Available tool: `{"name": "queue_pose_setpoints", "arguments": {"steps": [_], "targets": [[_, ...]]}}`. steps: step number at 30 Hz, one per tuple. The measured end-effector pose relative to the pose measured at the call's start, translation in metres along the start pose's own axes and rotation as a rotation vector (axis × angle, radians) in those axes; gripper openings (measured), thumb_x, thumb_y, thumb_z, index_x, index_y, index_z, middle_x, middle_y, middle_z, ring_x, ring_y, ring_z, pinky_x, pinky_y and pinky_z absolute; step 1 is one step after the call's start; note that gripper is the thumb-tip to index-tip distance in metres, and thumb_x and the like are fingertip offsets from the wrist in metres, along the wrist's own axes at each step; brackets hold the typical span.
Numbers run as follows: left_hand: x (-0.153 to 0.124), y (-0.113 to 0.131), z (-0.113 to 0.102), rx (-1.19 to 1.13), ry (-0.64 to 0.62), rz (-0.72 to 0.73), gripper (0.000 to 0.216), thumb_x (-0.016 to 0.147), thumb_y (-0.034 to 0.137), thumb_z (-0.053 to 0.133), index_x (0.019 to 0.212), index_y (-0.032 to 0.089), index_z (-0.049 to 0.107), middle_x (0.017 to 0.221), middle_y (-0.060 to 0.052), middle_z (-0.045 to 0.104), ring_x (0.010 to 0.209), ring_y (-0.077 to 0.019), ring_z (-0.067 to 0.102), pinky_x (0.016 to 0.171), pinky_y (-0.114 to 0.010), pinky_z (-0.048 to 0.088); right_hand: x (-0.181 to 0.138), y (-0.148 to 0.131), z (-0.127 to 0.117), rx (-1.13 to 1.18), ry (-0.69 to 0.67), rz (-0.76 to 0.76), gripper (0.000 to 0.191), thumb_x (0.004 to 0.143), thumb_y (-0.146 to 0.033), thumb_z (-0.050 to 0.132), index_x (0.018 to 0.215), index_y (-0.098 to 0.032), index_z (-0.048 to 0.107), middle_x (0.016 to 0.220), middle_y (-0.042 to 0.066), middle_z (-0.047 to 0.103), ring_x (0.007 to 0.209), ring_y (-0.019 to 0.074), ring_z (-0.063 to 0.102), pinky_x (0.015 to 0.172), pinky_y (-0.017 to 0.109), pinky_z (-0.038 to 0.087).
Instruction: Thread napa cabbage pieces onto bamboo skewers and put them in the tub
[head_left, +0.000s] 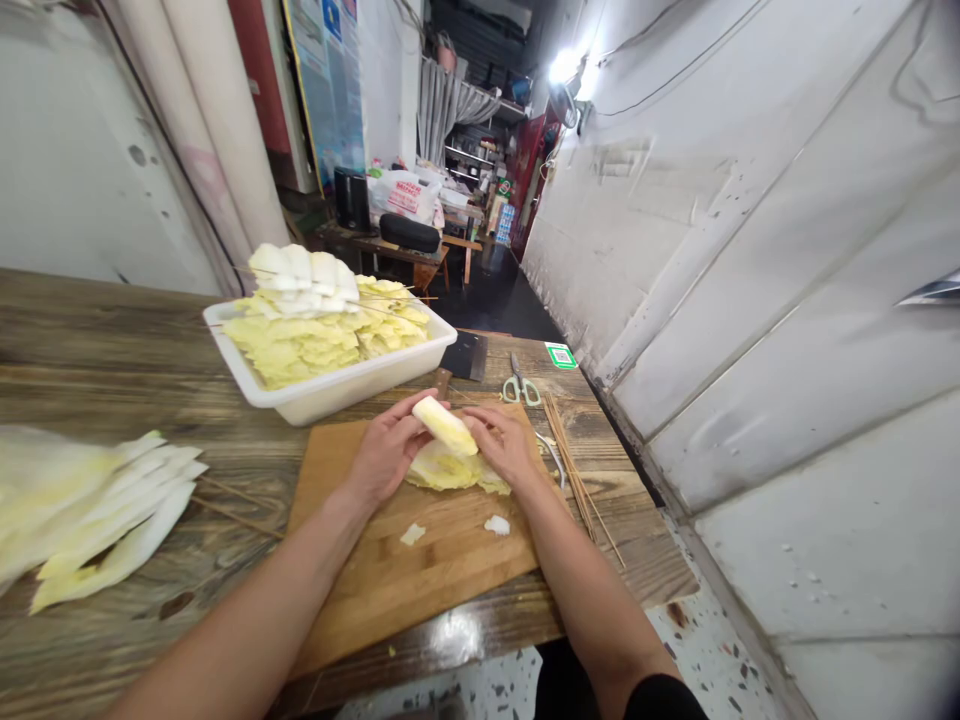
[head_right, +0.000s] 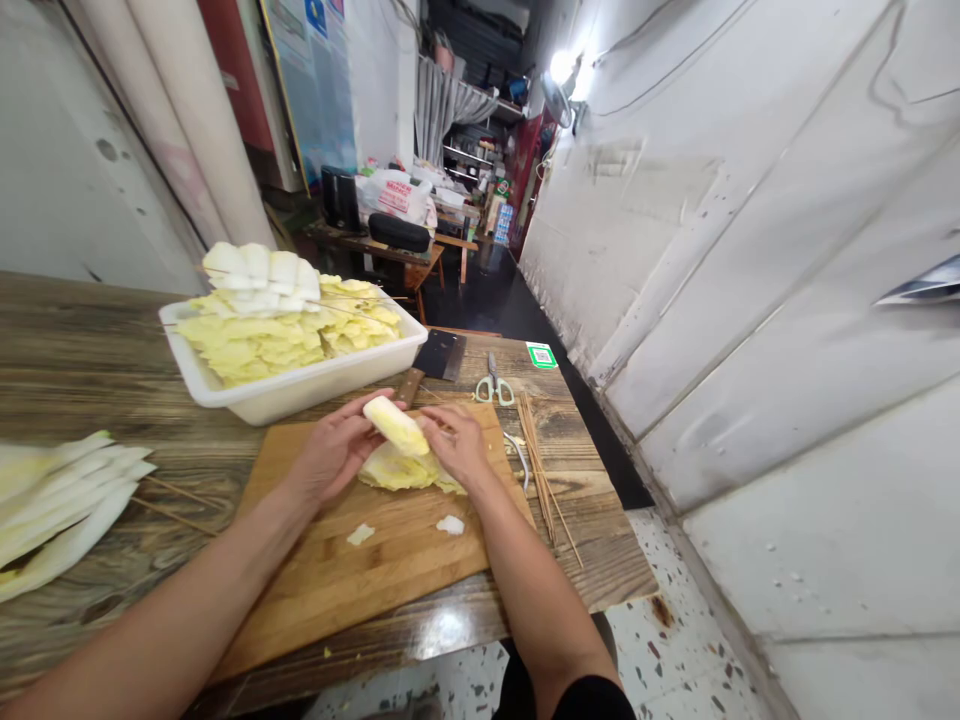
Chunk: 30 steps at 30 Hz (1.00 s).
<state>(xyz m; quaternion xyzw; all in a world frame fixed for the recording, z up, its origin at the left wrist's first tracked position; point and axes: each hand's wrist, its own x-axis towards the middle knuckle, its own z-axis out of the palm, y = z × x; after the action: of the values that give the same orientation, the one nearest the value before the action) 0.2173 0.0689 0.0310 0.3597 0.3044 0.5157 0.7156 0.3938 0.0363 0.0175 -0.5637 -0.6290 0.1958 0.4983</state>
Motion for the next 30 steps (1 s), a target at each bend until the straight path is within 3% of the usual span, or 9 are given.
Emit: {"name": "queue_pose_setpoints", "arguments": {"steps": [4,9,15,18,24,30], "targets": [[-0.001,-0.003,0.0,0.084,-0.038,0.032,0.063,0.06,0.031,0.085,0.119,0.017,0.068,0.114,-0.011,0.074,0.097,-0.0242,0.07,0.089,-0.039,0.056,-0.002,-0.007,0.004,0.062,-0.11,-0.064,0.026,0.078,-0.04,0.073,0.096,-0.021,0.075,0.083,0.002,0.071,0.074,0.0168,0.062,0.071,0.027,0.049],[-0.001,-0.007,0.0,0.207,-0.085,0.096,0.066,0.059,0.044,0.089,0.117,0.017,0.07,0.118,-0.013,0.073,0.113,-0.0288,0.066,0.1,-0.044,0.052,-0.006,-0.012,0.004,0.073,-0.061,-0.078,0.017,0.076,-0.036,0.069,0.078,-0.019,0.07,0.069,-0.001,0.061,0.066,0.0143,0.053,0.066,0.027,0.046],[0.0,-0.01,0.0,0.337,-0.147,0.14,0.065,0.054,0.041,0.091,0.112,0.019,0.073,0.116,-0.011,0.074,0.105,-0.0289,0.068,0.102,-0.047,0.051,-0.006,-0.014,0.004,0.121,-0.021,-0.055,0.01,0.071,-0.031,0.066,0.072,-0.021,0.065,0.066,-0.003,0.056,0.063,0.0141,0.049,0.064,0.027,0.045],[0.0,-0.012,-0.001,0.347,-0.134,0.159,0.068,0.054,0.042,0.089,0.116,0.018,0.071,0.12,-0.011,0.072,0.11,-0.029,0.066,0.103,-0.047,0.05,-0.006,-0.013,0.005,0.182,-0.026,-0.041,0.012,0.067,-0.029,0.066,0.076,-0.021,0.068,0.07,-0.002,0.059,0.065,0.0145,0.051,0.066,0.028,0.046],[-0.002,-0.011,-0.001,0.305,-0.083,0.17,0.073,0.058,0.041,0.085,0.123,0.015,0.065,0.126,-0.014,0.07,0.116,-0.0319,0.064,0.101,-0.047,0.051,-0.005,-0.004,0.007,0.352,-0.023,0.041,0.035,0.07,-0.036,0.065,0.101,-0.02,0.072,0.082,0.002,0.069,0.073,0.0185,0.061,0.07,0.031,0.051],[-0.001,-0.008,-0.004,0.328,-0.007,0.19,0.068,0.065,0.044,0.077,0.126,0.015,0.063,0.112,-0.012,0.073,0.1,-0.0268,0.069,0.085,-0.039,0.057,-0.001,0.003,0.004,0.462,0.03,0.117,0.034,0.073,-0.037,0.062,0.101,-0.02,0.072,0.086,0.002,0.07,0.078,0.0192,0.063,0.07,0.03,0.051]]}}
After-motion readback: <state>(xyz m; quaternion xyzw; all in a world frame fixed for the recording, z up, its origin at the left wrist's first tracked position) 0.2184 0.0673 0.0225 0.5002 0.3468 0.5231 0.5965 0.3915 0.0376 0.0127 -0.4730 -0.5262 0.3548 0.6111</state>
